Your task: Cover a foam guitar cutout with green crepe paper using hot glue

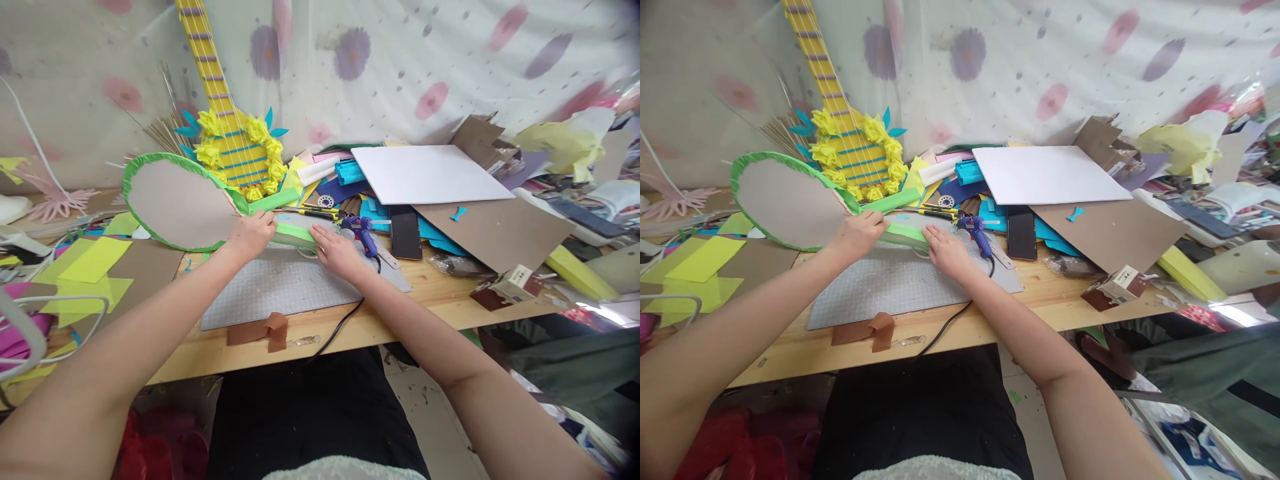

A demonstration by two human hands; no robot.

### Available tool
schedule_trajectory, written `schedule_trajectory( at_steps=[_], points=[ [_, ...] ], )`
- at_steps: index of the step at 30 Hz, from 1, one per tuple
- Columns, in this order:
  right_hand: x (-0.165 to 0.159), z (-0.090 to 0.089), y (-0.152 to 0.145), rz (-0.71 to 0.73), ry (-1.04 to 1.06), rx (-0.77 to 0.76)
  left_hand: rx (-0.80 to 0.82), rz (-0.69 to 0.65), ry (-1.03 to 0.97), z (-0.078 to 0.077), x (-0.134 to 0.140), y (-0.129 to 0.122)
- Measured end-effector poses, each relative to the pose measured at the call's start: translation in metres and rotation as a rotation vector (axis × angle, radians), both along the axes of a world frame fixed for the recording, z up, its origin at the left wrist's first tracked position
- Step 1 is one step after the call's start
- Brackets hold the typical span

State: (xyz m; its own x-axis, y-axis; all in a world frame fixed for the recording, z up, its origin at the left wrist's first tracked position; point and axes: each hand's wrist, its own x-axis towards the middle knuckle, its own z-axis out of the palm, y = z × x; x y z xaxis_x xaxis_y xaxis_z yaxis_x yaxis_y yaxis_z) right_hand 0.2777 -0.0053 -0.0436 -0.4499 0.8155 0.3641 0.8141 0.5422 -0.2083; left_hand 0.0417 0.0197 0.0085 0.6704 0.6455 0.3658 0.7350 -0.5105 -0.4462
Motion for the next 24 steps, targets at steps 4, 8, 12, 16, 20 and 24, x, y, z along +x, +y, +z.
schedule_trajectory(
  at_steps=[4, 8, 12, 16, 20, 24],
  points=[
    [0.004, -0.007, -0.004, 0.019, 0.040, 0.042, 0.001, 0.019, -0.027, -0.005, 0.000, -0.003],
    [0.009, 0.001, -0.008, -0.091, 0.069, 0.029, -0.048, 0.051, -0.053, -0.009, 0.001, -0.004],
    [0.009, 0.022, -0.004, -0.294, 0.109, -0.042, -0.093, 0.056, -0.087, -0.009, 0.002, -0.005],
    [0.004, 0.028, 0.002, -0.250, 0.107, -0.097, -0.126, 0.059, -0.069, -0.005, 0.004, -0.008],
    [0.006, 0.008, -0.003, -0.085, 0.060, -0.115, -0.151, 0.065, -0.069, -0.004, 0.004, -0.011],
    [0.018, -0.006, -0.009, -0.097, 0.106, -0.023, -0.136, 0.053, -0.078, -0.004, 0.003, -0.013]
  ],
)
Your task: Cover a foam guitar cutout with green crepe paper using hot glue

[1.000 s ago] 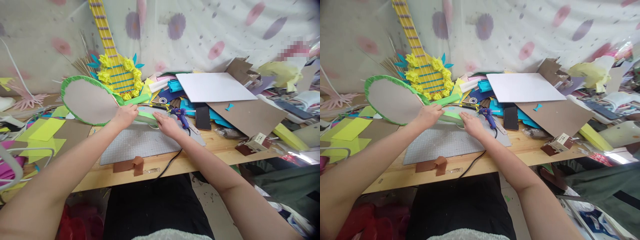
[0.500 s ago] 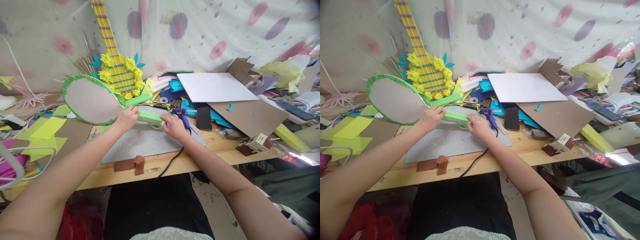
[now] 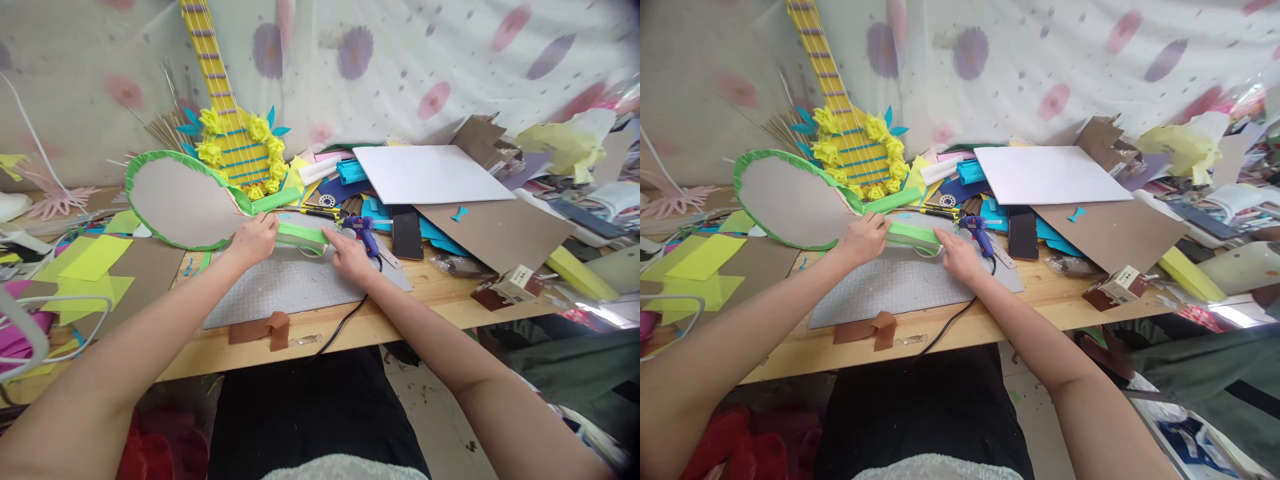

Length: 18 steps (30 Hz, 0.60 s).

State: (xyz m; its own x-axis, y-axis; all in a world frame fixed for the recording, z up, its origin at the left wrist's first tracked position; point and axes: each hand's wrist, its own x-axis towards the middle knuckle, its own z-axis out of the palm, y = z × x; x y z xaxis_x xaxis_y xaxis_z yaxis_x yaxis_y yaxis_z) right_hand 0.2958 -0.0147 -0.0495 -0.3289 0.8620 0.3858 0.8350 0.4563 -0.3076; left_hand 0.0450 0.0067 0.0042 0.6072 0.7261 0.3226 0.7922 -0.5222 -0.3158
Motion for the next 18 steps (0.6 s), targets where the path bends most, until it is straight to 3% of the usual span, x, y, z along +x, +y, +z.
schedule_trajectory(
  at_steps=[5, 11, 18],
  points=[
    [0.000, 0.015, 0.002, -0.172, 0.087, 0.068, -0.033, 0.011, -0.013, 0.003, 0.001, -0.002],
    [-0.029, 0.031, 0.017, -0.101, 0.008, -0.084, -0.022, -0.008, -0.001, 0.001, 0.002, -0.004],
    [-0.036, 0.029, 0.029, -0.089, -0.073, -0.166, 0.010, 0.026, -0.079, -0.017, -0.001, -0.011]
  ],
)
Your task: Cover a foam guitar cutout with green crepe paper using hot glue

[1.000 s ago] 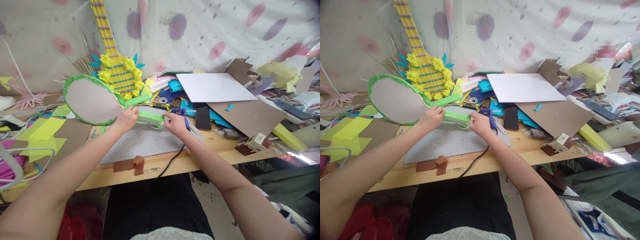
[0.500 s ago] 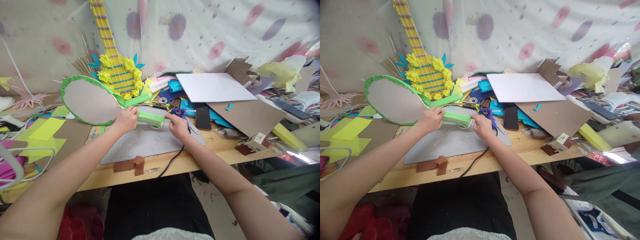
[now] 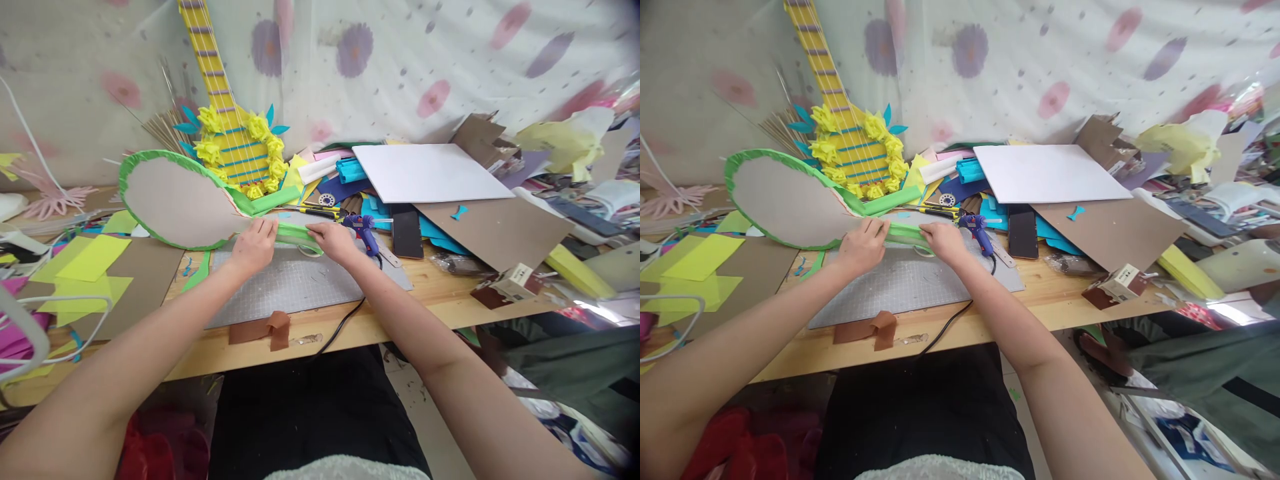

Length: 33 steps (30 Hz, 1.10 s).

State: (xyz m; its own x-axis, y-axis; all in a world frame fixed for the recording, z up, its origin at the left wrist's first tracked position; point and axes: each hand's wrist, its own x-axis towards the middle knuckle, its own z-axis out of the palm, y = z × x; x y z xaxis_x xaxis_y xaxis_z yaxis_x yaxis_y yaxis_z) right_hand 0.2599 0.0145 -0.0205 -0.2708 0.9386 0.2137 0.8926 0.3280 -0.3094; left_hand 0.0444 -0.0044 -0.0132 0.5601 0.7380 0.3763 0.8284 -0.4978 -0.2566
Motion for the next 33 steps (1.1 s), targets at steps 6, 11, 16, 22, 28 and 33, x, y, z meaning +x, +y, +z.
schedule_trajectory(
  at_steps=[6, 11, 16, 22, 28, 33],
  points=[
    [0.004, -0.014, -0.007, 0.048, 0.018, 0.102, -0.017, 0.056, 0.004, -0.004, 0.005, -0.004],
    [0.006, -0.018, -0.011, 0.107, 0.023, 0.159, 0.007, 0.070, -0.006, -0.001, 0.008, -0.004],
    [-0.011, -0.007, -0.010, 0.161, -0.010, 0.202, 0.025, 0.065, -0.081, -0.005, 0.013, -0.002],
    [-0.033, 0.007, -0.003, 0.204, 0.002, 0.142, -0.044, 0.055, -0.113, -0.007, 0.011, -0.002],
    [-0.036, 0.019, 0.017, 0.184, -0.010, -0.003, -0.060, 0.057, -0.130, -0.006, 0.009, -0.004],
    [-0.044, 0.025, 0.025, 0.222, 0.007, -0.108, -0.083, -0.003, -0.179, 0.004, 0.006, -0.001]
  ],
)
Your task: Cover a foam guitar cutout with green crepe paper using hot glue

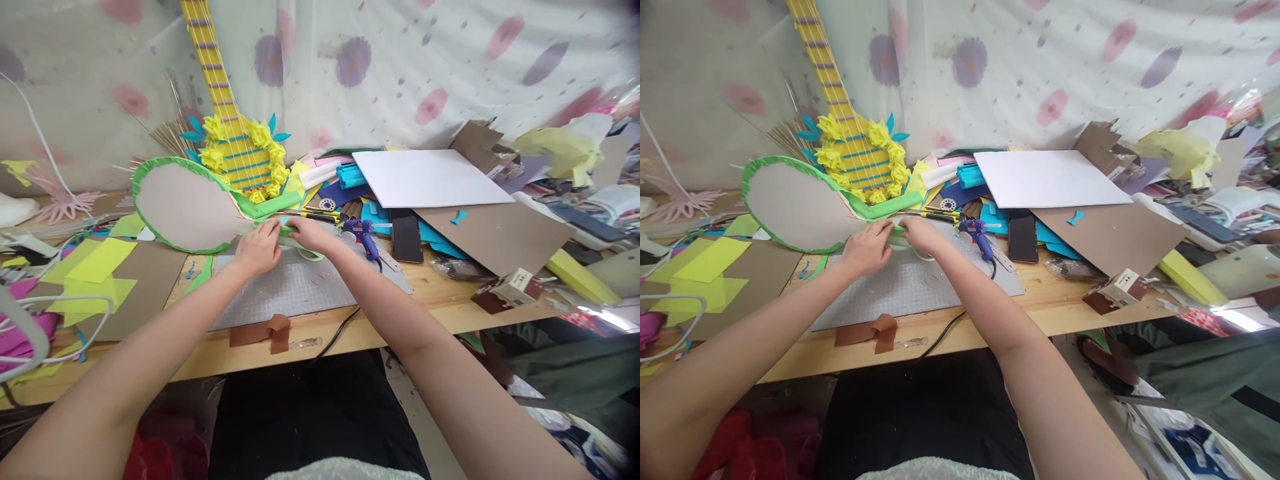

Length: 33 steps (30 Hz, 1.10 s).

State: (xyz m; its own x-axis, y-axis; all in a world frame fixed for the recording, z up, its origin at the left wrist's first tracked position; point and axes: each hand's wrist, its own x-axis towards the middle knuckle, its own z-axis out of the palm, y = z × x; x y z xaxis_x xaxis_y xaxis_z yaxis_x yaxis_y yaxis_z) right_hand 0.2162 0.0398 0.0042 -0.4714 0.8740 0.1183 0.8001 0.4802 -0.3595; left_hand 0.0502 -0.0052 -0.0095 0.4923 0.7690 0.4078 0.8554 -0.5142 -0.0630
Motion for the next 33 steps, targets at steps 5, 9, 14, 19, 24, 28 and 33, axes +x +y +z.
schedule_trajectory(
  at_steps=[5, 9, 14, 19, 24, 28, 33],
  points=[
    [0.000, 0.000, -0.002, -0.056, 0.211, -0.124, 0.141, -0.099, -0.230, 0.021, -0.016, 0.005],
    [0.000, -0.013, -0.004, -0.093, 0.568, -0.179, 0.393, -0.012, -0.575, 0.026, -0.036, 0.003],
    [-0.026, -0.035, -0.011, -0.130, 0.997, -0.259, 0.196, 0.389, -1.175, 0.009, -0.027, 0.007],
    [-0.067, -0.043, -0.024, -0.275, 1.064, -0.235, -0.417, 0.518, -1.228, 0.004, 0.006, 0.018],
    [-0.079, -0.040, -0.033, -0.213, 1.011, -0.324, -0.298, 0.615, -0.947, 0.021, 0.001, 0.017],
    [-0.050, -0.035, -0.037, -0.027, 0.862, -0.269, -0.409, 0.485, -0.691, 0.028, -0.039, 0.011],
    [-0.001, -0.030, -0.037, -0.079, 0.509, 0.162, -0.559, 0.361, -0.509, 0.017, -0.096, 0.010]
  ],
)
